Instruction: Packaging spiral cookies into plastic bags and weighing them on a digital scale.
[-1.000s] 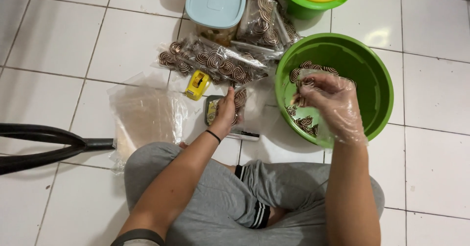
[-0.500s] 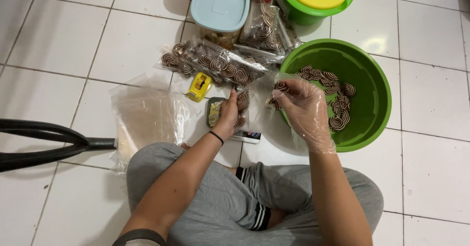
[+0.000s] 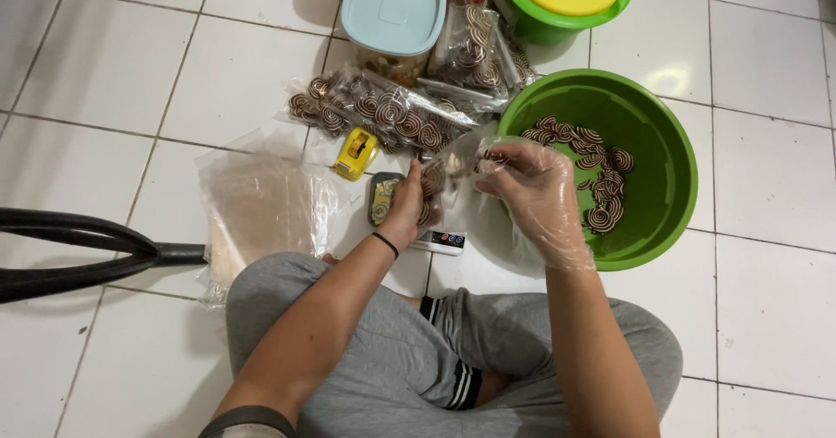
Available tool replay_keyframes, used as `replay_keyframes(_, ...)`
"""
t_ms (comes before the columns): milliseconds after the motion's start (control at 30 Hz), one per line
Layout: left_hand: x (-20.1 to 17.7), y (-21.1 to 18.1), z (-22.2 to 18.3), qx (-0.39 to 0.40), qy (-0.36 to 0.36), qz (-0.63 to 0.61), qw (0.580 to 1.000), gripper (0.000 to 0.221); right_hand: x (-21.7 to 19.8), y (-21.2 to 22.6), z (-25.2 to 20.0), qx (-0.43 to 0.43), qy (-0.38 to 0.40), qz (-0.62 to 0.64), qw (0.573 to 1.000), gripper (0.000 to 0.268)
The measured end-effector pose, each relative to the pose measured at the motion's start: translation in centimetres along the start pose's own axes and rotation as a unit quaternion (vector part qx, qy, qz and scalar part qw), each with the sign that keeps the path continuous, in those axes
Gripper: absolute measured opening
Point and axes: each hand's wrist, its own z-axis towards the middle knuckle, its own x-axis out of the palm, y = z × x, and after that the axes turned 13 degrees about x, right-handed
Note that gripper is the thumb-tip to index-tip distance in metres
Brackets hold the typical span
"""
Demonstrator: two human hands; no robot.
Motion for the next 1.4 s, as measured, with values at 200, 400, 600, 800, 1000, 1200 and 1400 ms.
replay_keyframes(200,1.0,-2.7,-1.6,0.044,-0.015,-0.015,0.999,0.065,-3.9,-4.3,1.7,-0.041,-0.085,0.095,0.991,0.019)
replay_keyframes(400,1.8,-6.1,-5.2,0.123,-0.047,-0.100,0.986,0.047,-9.6,-18.0,5.5,0.138,-0.157,-0.394,0.895,0.019)
replay_keyframes(600,0.0,-0.3,0.9,0.144,-0.056,-0.125,0.980,0.042,-6.1,-10.8,2.3,0.155,-0.021,-0.265,0.951,0.065)
replay_keyframes(800,0.7,-2.6,-1.4,0.127,-0.065,-0.224,0.964,0.041,-1.7,-12.8,4.7,-0.013,-0.031,-0.058,0.998,0.030)
replay_keyframes(1000,-2.1,4.4,4.7,0.066,-0.056,-0.169,0.982,0.071,-1.7,-11.1,10.4,0.002,-0.024,-0.277,0.960,0.013)
replay_keyframes(1200,-2.3,2.7,2.3,-0.089,0.037,-0.057,0.994,0.073,-1.4,-11.4,13.0,0.030,-0.075,-0.478,0.875,0.047)
replay_keyframes(1400,-1.9,-1.5,0.8,0.069,0.035,0.008,0.997,0.037,-2.0,-16.0,8.5,-0.238,-0.203,-0.409,0.857,0.030)
